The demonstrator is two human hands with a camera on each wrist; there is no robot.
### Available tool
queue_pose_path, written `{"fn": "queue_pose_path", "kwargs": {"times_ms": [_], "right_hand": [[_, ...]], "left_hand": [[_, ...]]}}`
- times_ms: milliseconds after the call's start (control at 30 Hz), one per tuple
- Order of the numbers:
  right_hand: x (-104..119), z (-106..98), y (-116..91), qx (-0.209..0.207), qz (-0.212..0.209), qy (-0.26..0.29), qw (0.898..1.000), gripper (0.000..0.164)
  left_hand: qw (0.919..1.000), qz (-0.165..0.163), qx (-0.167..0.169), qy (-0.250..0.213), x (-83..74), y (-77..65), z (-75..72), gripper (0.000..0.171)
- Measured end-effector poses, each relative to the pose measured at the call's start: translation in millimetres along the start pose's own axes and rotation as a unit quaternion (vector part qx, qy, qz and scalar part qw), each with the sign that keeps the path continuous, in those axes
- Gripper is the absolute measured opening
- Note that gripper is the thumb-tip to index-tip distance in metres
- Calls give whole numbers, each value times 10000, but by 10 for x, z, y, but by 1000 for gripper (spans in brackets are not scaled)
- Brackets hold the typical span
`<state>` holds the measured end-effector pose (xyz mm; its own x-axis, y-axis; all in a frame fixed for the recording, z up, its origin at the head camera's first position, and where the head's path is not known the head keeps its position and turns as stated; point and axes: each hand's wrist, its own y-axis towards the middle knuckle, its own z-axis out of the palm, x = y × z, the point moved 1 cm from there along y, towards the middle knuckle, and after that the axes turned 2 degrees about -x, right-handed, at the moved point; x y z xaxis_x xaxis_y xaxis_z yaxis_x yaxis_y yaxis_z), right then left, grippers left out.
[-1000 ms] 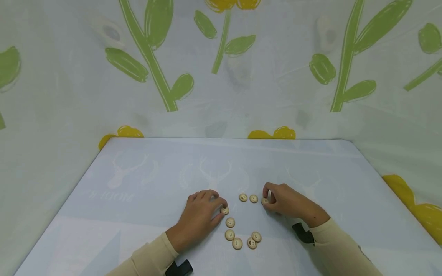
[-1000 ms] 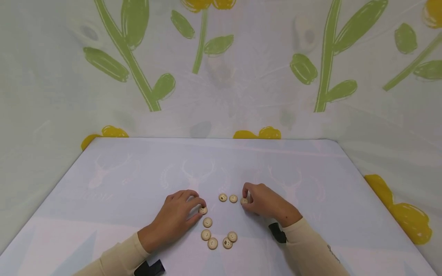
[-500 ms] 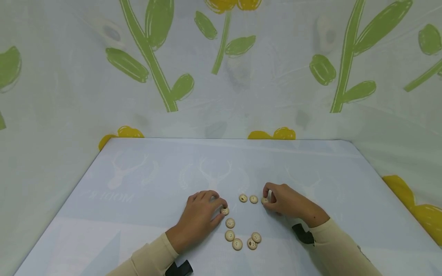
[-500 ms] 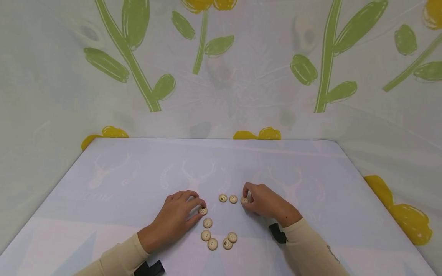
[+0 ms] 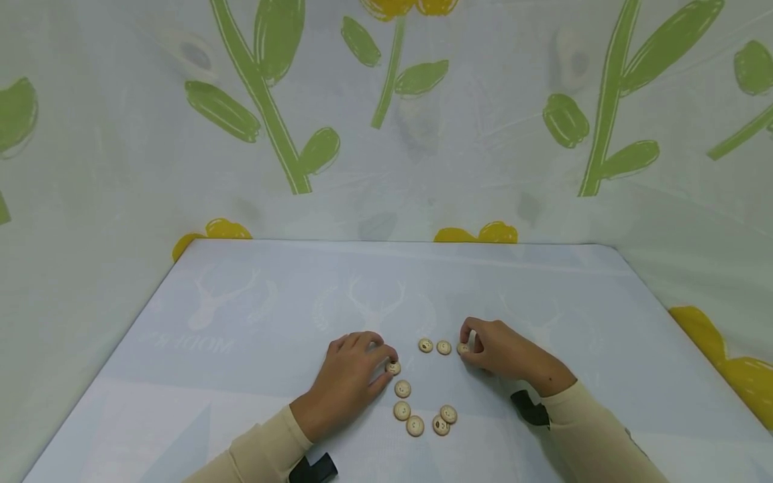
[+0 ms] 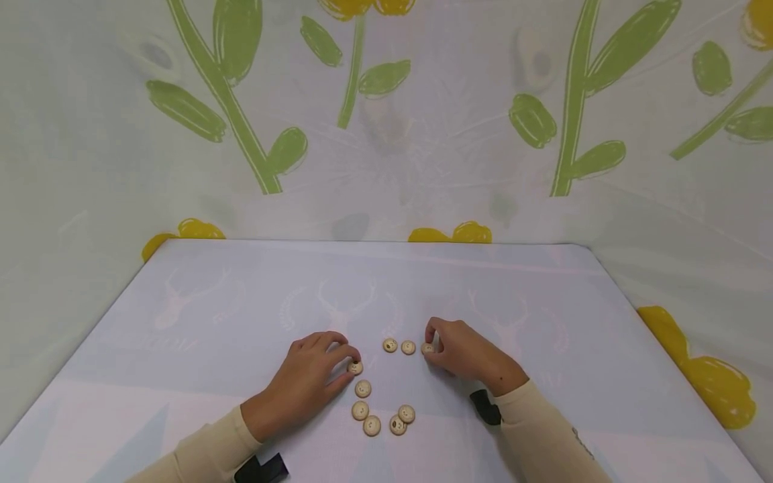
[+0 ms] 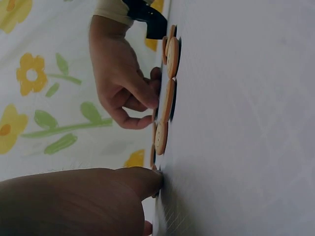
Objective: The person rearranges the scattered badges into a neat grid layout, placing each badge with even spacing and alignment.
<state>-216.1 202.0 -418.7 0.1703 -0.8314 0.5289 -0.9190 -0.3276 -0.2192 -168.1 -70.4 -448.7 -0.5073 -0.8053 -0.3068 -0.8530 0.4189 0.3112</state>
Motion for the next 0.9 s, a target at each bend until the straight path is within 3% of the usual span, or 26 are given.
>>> {"fn": "queue_pose_path", "kwargs": {"times_ms": [900], "right_hand": [[7, -4, -16, 4, 5, 143, 9999, 18]], "left_hand": [[9999, -74, 111, -15, -7, 4, 2, 16]]}}
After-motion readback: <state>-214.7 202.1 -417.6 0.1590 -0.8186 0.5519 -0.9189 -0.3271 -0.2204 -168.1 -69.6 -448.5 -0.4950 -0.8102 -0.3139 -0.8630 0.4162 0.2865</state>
